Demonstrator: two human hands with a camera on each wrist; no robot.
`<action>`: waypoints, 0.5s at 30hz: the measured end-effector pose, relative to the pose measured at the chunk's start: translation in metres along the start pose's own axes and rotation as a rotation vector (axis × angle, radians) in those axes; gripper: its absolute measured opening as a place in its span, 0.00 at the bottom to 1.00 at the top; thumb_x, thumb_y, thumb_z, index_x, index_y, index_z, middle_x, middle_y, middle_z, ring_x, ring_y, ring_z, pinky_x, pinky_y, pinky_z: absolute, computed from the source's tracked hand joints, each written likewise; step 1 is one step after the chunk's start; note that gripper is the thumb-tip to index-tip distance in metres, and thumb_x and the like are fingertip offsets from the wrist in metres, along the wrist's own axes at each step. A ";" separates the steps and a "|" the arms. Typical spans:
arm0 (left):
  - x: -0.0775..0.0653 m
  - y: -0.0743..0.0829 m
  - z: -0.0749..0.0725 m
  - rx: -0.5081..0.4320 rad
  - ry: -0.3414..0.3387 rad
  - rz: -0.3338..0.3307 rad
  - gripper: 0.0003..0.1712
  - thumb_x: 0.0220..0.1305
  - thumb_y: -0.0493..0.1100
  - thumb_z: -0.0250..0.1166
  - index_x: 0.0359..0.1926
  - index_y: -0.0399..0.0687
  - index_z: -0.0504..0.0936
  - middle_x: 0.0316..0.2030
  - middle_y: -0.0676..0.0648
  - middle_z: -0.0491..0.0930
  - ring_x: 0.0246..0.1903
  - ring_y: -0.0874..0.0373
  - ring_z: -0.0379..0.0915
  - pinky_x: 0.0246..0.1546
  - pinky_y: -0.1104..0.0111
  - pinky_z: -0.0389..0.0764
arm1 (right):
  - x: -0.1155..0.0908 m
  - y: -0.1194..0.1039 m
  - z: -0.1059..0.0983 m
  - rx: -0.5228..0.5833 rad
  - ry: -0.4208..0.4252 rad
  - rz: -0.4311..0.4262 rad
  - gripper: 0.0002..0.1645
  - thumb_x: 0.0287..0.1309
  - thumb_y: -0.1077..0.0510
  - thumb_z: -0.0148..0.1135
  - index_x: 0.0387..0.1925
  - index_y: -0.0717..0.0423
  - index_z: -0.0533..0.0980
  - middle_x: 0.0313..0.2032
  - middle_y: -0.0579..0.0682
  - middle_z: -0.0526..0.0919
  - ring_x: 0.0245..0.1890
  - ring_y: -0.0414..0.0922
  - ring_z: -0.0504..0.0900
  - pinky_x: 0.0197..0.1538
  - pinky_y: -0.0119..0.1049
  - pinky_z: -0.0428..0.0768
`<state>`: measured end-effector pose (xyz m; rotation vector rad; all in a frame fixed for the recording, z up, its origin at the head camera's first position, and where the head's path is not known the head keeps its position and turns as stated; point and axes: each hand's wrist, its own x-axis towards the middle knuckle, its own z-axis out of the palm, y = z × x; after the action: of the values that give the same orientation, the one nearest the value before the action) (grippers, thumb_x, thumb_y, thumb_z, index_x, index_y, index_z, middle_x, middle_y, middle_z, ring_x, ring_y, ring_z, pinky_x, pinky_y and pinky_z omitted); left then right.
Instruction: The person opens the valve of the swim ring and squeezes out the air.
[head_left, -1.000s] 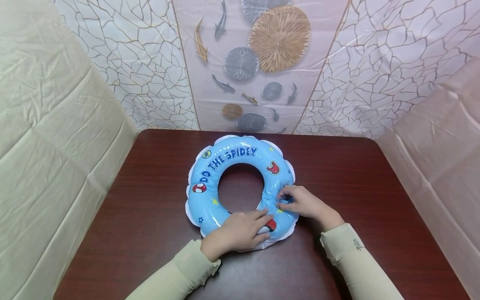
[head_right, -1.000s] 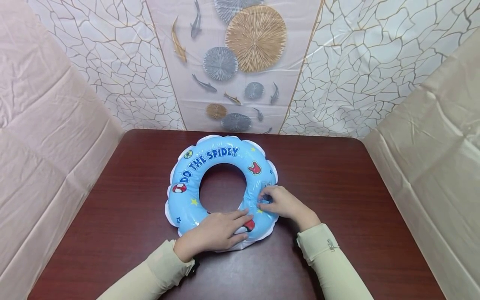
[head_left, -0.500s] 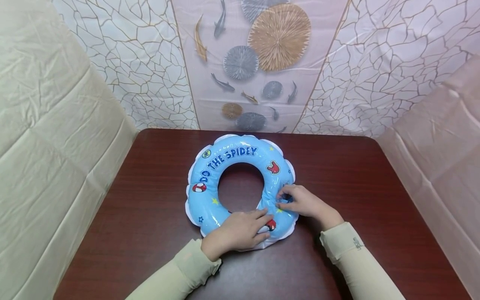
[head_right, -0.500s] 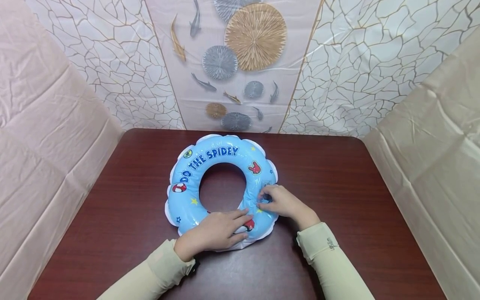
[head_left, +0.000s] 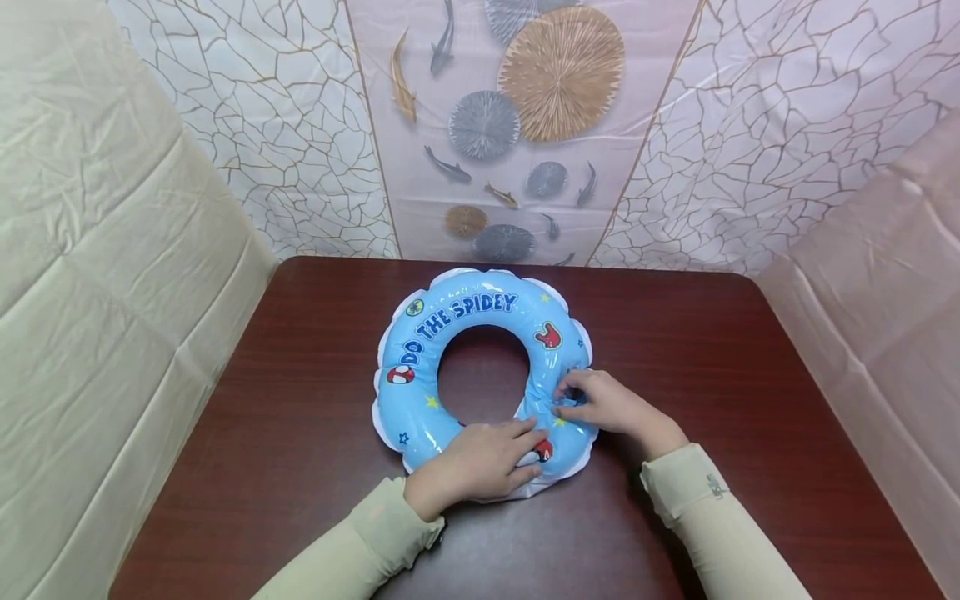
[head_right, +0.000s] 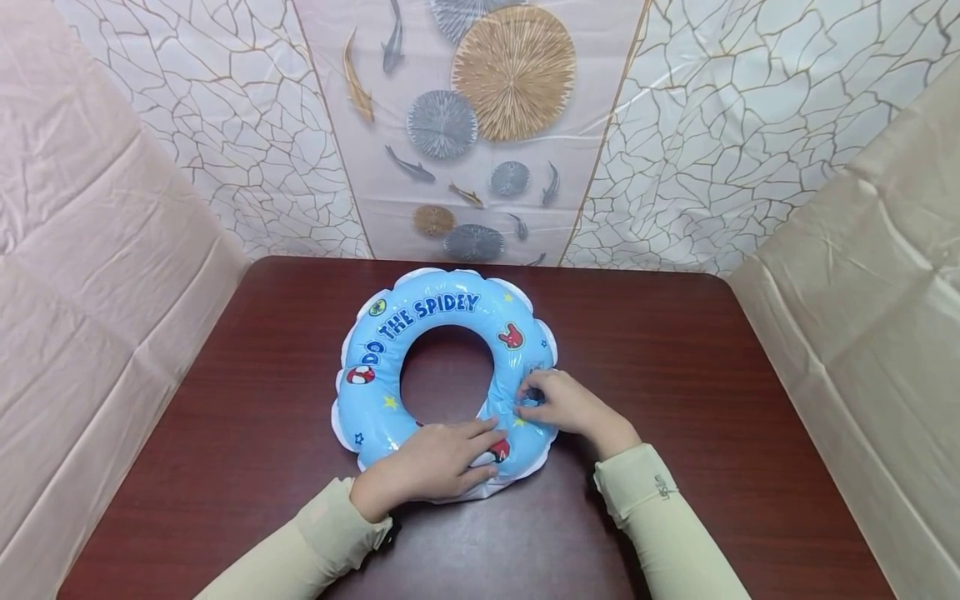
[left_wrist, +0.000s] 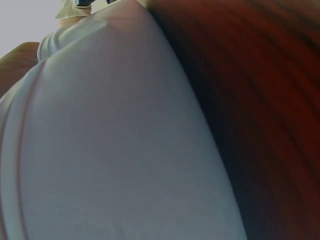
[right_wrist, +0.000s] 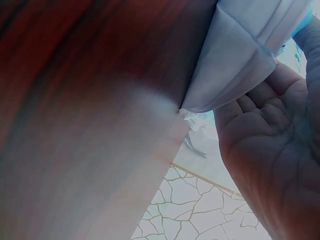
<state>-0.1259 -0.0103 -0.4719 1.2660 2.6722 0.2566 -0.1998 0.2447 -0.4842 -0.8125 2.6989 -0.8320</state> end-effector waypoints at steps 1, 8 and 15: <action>0.000 0.000 0.000 0.003 0.000 0.000 0.32 0.76 0.61 0.50 0.75 0.56 0.67 0.72 0.49 0.67 0.66 0.56 0.69 0.58 0.59 0.77 | 0.000 0.000 0.000 0.000 -0.002 0.003 0.12 0.57 0.53 0.75 0.38 0.51 0.80 0.32 0.40 0.80 0.33 0.40 0.78 0.41 0.35 0.82; 0.001 0.000 -0.001 0.001 -0.014 -0.010 0.32 0.77 0.61 0.50 0.75 0.57 0.67 0.72 0.49 0.66 0.67 0.57 0.68 0.59 0.59 0.76 | 0.001 -0.001 -0.001 0.003 -0.008 0.011 0.11 0.57 0.53 0.74 0.39 0.51 0.80 0.33 0.40 0.81 0.33 0.40 0.78 0.42 0.35 0.82; 0.001 0.001 -0.001 0.003 -0.025 -0.022 0.31 0.76 0.61 0.50 0.74 0.57 0.67 0.72 0.49 0.67 0.67 0.57 0.68 0.59 0.59 0.76 | 0.001 -0.001 0.002 0.018 -0.013 0.004 0.11 0.58 0.53 0.74 0.38 0.51 0.81 0.33 0.42 0.81 0.33 0.40 0.78 0.41 0.36 0.82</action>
<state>-0.1256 -0.0089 -0.4703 1.2319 2.6647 0.2327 -0.1994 0.2427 -0.4851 -0.8060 2.6772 -0.8464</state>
